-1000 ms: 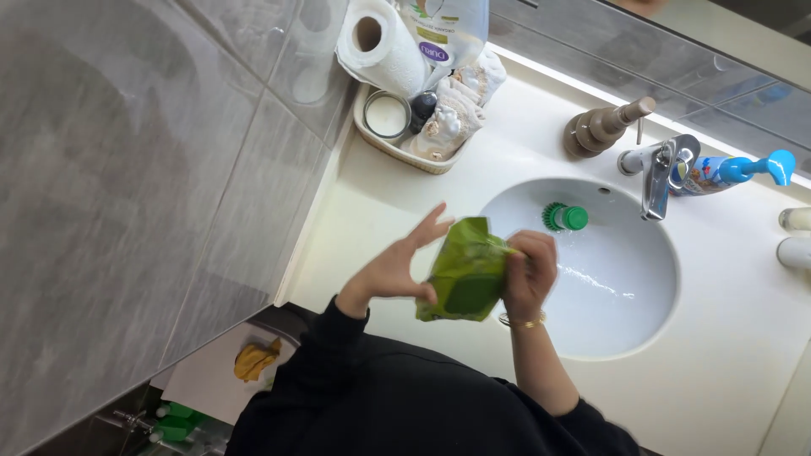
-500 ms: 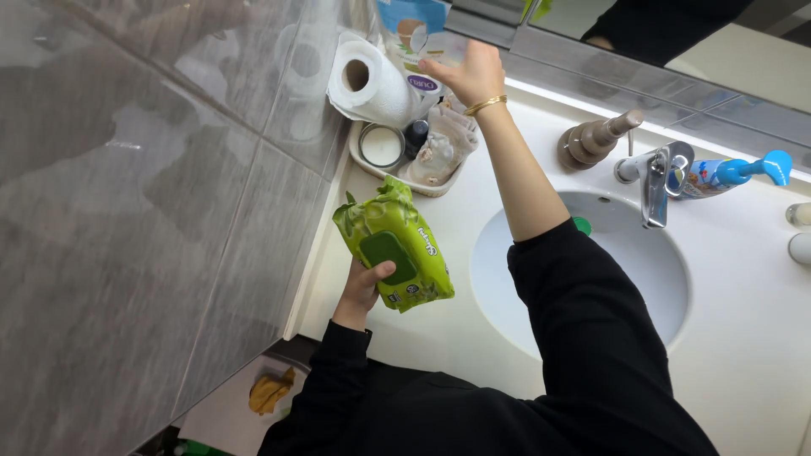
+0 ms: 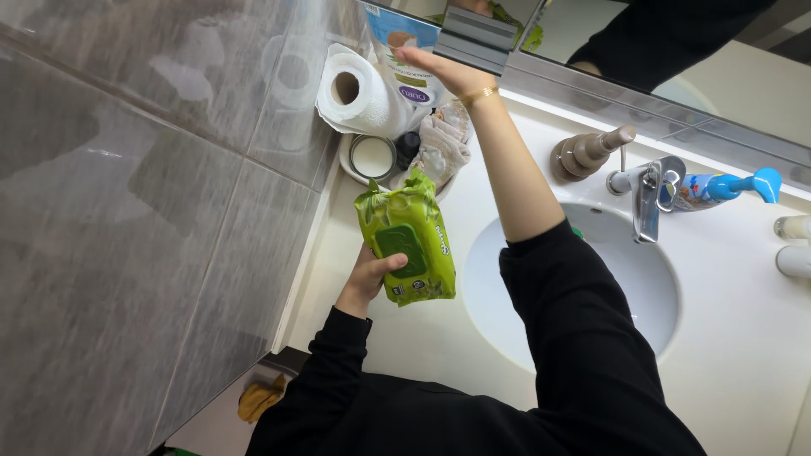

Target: Cleaning the bathroom sink and counter area.

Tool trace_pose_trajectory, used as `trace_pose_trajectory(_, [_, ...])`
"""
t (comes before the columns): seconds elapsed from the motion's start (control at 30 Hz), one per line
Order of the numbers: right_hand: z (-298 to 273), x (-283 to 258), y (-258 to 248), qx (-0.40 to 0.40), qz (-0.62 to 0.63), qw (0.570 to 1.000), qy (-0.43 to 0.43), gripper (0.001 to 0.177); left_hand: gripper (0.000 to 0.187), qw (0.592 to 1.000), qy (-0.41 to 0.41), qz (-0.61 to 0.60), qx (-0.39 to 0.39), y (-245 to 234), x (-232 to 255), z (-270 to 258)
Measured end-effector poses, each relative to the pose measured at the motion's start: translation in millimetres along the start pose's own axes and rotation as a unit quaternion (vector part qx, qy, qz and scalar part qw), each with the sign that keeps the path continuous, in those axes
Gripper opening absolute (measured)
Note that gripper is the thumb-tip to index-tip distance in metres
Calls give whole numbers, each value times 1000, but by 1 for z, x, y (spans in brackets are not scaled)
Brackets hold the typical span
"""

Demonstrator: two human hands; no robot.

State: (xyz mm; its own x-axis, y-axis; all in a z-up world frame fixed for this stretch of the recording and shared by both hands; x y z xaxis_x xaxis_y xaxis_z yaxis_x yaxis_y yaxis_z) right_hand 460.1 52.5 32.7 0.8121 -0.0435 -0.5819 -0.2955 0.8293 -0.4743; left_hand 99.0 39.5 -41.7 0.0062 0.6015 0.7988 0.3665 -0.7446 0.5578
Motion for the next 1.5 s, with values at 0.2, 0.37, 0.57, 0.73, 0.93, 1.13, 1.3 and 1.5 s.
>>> trace_pose_trajectory(0.2, [-45,62,8,17,37,973,227,60,82,1000,-19,5,16,-10,-11,-17])
trace_pose_trajectory(0.37, [-144,73,-57,362,257,856,265,134,83,999,-27,8,16,-16,-11,-35])
trace_pose_trajectory(0.57, [-195,14,-137,444,268,818,251,130,87,999,-35,17,7,-21,-14,-30])
trace_pose_trajectory(0.73, [-205,11,-169,481,215,809,261,124,89,999,-21,31,-4,-13,-4,-14])
trace_pose_trajectory(0.93, [-193,32,-140,290,111,919,245,113,88,999,-29,28,3,-25,-15,5])
trace_pose_trajectory(1.13, [-160,62,-115,182,258,921,228,101,87,999,-3,49,15,-26,-20,37])
trace_pose_trajectory(1.3, [-143,77,-129,68,167,951,251,99,89,998,-6,55,19,-21,-24,49])
trace_pose_trajectory(1.5, [-142,54,-152,-32,-139,972,185,97,91,997,5,80,16,-13,-19,44])
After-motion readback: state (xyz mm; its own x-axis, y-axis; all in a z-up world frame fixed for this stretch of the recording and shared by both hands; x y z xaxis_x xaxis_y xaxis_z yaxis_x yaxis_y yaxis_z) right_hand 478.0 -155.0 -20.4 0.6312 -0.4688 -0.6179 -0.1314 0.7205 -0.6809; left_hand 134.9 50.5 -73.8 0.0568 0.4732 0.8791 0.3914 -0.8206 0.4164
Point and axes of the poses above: each hand's wrist, its own z-axis towards the middle knuckle, its own y-axis out of the palm, x = y × z, the point moved 4 cm from there along z, towards the middle knuckle, and after that the axes turned 5 degrees about y, right-handed, at the moved point
